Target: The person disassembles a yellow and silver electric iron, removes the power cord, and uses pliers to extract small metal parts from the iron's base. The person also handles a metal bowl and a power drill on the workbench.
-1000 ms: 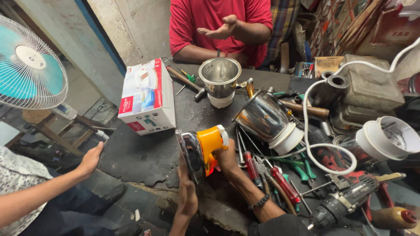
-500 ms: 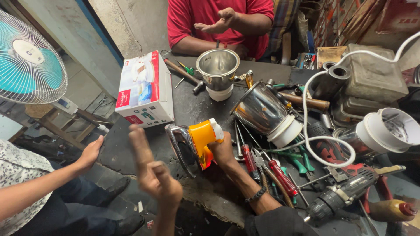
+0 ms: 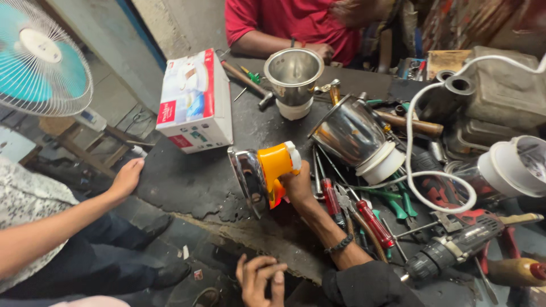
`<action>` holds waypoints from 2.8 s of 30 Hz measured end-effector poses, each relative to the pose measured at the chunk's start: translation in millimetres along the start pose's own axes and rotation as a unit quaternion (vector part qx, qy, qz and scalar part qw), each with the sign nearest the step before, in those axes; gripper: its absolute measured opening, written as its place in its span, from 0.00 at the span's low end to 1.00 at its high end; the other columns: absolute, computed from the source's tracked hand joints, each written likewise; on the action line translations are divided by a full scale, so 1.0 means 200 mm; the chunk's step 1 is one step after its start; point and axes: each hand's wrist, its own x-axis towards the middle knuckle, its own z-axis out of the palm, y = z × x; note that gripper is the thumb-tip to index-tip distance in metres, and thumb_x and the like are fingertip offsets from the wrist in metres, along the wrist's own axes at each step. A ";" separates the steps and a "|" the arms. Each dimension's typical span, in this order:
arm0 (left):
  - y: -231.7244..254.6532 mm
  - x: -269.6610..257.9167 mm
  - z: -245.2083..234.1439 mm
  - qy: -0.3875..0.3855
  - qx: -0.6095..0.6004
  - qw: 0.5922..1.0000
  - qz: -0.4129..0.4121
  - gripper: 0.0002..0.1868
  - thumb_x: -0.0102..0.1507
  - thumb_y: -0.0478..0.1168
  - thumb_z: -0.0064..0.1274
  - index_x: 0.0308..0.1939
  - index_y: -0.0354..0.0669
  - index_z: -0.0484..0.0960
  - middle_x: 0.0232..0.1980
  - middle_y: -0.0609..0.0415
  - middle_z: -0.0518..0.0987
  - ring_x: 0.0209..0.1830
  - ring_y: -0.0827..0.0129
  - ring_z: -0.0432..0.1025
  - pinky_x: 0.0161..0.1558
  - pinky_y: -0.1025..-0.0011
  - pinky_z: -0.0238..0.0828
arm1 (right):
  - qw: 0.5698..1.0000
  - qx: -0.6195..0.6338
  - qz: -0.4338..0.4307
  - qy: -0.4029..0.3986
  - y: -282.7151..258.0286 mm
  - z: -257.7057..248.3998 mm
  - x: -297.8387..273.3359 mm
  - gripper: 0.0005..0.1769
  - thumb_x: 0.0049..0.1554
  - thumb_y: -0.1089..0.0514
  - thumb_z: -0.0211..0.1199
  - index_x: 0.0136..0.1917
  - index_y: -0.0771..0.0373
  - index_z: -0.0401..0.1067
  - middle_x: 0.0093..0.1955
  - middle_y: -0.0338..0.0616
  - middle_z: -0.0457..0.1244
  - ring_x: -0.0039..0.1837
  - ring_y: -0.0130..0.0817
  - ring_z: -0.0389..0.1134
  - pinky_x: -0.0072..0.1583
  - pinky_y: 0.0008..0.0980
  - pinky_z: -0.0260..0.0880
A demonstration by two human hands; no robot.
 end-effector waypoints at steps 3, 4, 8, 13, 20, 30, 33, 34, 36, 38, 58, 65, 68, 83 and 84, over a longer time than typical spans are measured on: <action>0.10 0.26 -0.10 0.044 -0.111 0.989 0.084 0.08 0.64 0.40 0.50 0.31 0.46 0.80 0.39 0.56 0.80 0.41 0.69 0.76 0.71 0.51 0.58 | 1.000 0.016 0.005 -0.009 0.00 0.01 0.00 0.06 0.51 0.64 0.55 0.34 0.64 0.72 0.30 0.34 0.65 0.32 0.20 0.64 0.34 0.25 0.62; 0.14 0.35 -0.14 0.057 -0.089 0.989 0.108 0.09 0.65 0.39 0.48 0.31 0.46 0.80 0.39 0.54 0.80 0.41 0.68 0.76 0.70 0.52 0.59 | 1.000 0.007 0.003 -0.009 0.00 0.00 0.01 0.06 0.52 0.64 0.56 0.34 0.64 0.71 0.30 0.34 0.64 0.32 0.20 0.63 0.34 0.25 0.62; 0.21 0.64 -0.20 0.121 -0.079 0.981 0.130 0.10 0.70 0.37 0.43 0.36 0.41 0.76 0.42 0.52 0.79 0.45 0.63 0.74 0.68 0.55 0.64 | 1.000 -0.010 0.002 -0.001 0.03 0.00 0.01 0.06 0.52 0.65 0.56 0.34 0.64 0.72 0.30 0.34 0.65 0.32 0.20 0.64 0.34 0.25 0.62; 0.12 0.79 -0.04 0.200 -0.151 0.966 0.066 0.11 0.74 0.37 0.38 0.45 0.35 0.76 0.48 0.51 0.78 0.47 0.68 0.73 0.55 0.67 0.68 | 1.000 -0.010 -0.006 -0.004 0.03 0.00 0.03 0.07 0.52 0.66 0.57 0.34 0.64 0.72 0.29 0.33 0.63 0.32 0.20 0.62 0.34 0.26 0.59; -0.12 0.79 0.13 0.174 -0.171 0.964 -0.105 0.17 0.76 0.43 0.39 0.53 0.31 0.76 0.49 0.49 0.78 0.49 0.67 0.73 0.55 0.70 0.70 | 1.000 -0.006 -0.006 -0.006 0.03 0.01 0.01 0.07 0.55 0.63 0.60 0.35 0.63 0.73 0.31 0.32 0.64 0.33 0.18 0.63 0.35 0.24 0.60; -0.22 0.68 0.18 0.115 -0.191 0.970 -0.100 0.18 0.77 0.43 0.34 0.58 0.32 0.74 0.42 0.50 0.72 0.38 0.70 0.66 0.45 0.73 0.65 | 0.999 -0.003 -0.027 -0.026 0.00 0.00 -0.01 0.06 0.55 0.62 0.59 0.39 0.66 0.74 0.36 0.32 0.66 0.39 0.18 0.65 0.41 0.25 0.66; -0.21 0.67 0.19 0.098 -0.193 0.976 -0.032 0.19 0.76 0.41 0.29 0.65 0.31 0.66 0.58 0.47 0.72 0.51 0.67 0.72 0.54 0.72 0.71 | 0.997 0.022 -0.057 -0.040 -0.01 0.00 0.00 0.08 0.58 0.61 0.59 0.39 0.66 0.73 0.37 0.32 0.66 0.41 0.18 0.65 0.42 0.25 0.67; -0.21 0.66 0.18 0.094 -0.172 0.980 -0.024 0.20 0.76 0.41 0.29 0.67 0.31 0.65 0.61 0.45 0.70 0.53 0.67 0.71 0.55 0.71 0.71 | 0.997 0.012 -0.064 -0.037 0.00 0.00 0.01 0.08 0.58 0.61 0.60 0.39 0.67 0.73 0.37 0.32 0.66 0.41 0.18 0.66 0.42 0.26 0.67; -0.20 0.65 0.18 0.091 -0.172 0.980 -0.027 0.21 0.75 0.42 0.29 0.67 0.31 0.63 0.61 0.45 0.70 0.53 0.67 0.72 0.55 0.71 0.72 | 0.997 -0.005 -0.073 -0.033 0.00 0.01 0.00 0.08 0.58 0.61 0.61 0.39 0.67 0.74 0.36 0.33 0.67 0.41 0.18 0.66 0.42 0.26 0.67; -0.20 0.68 0.19 0.099 -0.222 0.969 -0.041 0.22 0.75 0.44 0.30 0.67 0.32 0.64 0.57 0.47 0.74 0.50 0.69 0.75 0.54 0.72 0.74 | 0.997 -0.011 -0.071 -0.027 0.01 0.01 0.01 0.08 0.58 0.62 0.60 0.39 0.67 0.73 0.36 0.33 0.66 0.41 0.18 0.65 0.42 0.26 0.66; -0.16 0.70 0.18 0.062 -0.217 0.974 -0.017 0.21 0.76 0.48 0.36 0.64 0.34 0.67 0.58 0.47 0.73 0.53 0.62 0.77 0.57 0.63 0.75 | 0.998 0.013 -0.047 -0.028 -0.01 0.01 -0.01 0.08 0.58 0.62 0.60 0.39 0.67 0.73 0.36 0.31 0.65 0.41 0.17 0.65 0.42 0.24 0.65; -0.18 0.67 0.18 0.072 -0.115 0.985 0.104 0.32 0.76 0.63 0.35 0.63 0.35 0.69 0.61 0.45 0.72 0.63 0.61 0.71 0.63 0.63 0.68 | 1.000 0.015 -0.008 0.014 -0.03 0.02 0.03 0.05 0.54 0.67 0.57 0.37 0.67 0.72 0.33 0.33 0.63 0.35 0.19 0.63 0.37 0.25 0.61; -0.20 0.63 0.17 0.068 -0.104 0.988 0.097 0.34 0.73 0.65 0.42 0.63 0.35 0.69 0.60 0.46 0.72 0.59 0.61 0.70 0.63 0.63 0.69 | 0.999 0.033 0.007 0.010 -0.03 0.02 0.01 0.06 0.55 0.67 0.57 0.38 0.67 0.73 0.32 0.34 0.64 0.34 0.20 0.63 0.37 0.25 0.61; -0.21 0.62 0.18 0.074 -0.117 0.987 0.081 0.28 0.74 0.57 0.51 0.64 0.35 0.71 0.57 0.48 0.72 0.55 0.67 0.73 0.56 0.67 0.75 | 0.996 0.028 0.078 0.016 -0.16 0.04 -0.01 0.05 0.55 0.64 0.59 0.41 0.65 0.75 0.31 0.33 0.63 0.33 0.19 0.62 0.36 0.24 0.60; -0.21 0.62 0.18 0.075 -0.131 0.986 0.077 0.29 0.74 0.58 0.51 0.63 0.35 0.71 0.57 0.48 0.71 0.56 0.66 0.73 0.56 0.67 0.77 | 0.996 0.031 0.083 0.012 -0.16 0.04 -0.01 0.05 0.56 0.64 0.59 0.40 0.65 0.75 0.31 0.33 0.63 0.32 0.19 0.61 0.36 0.24 0.59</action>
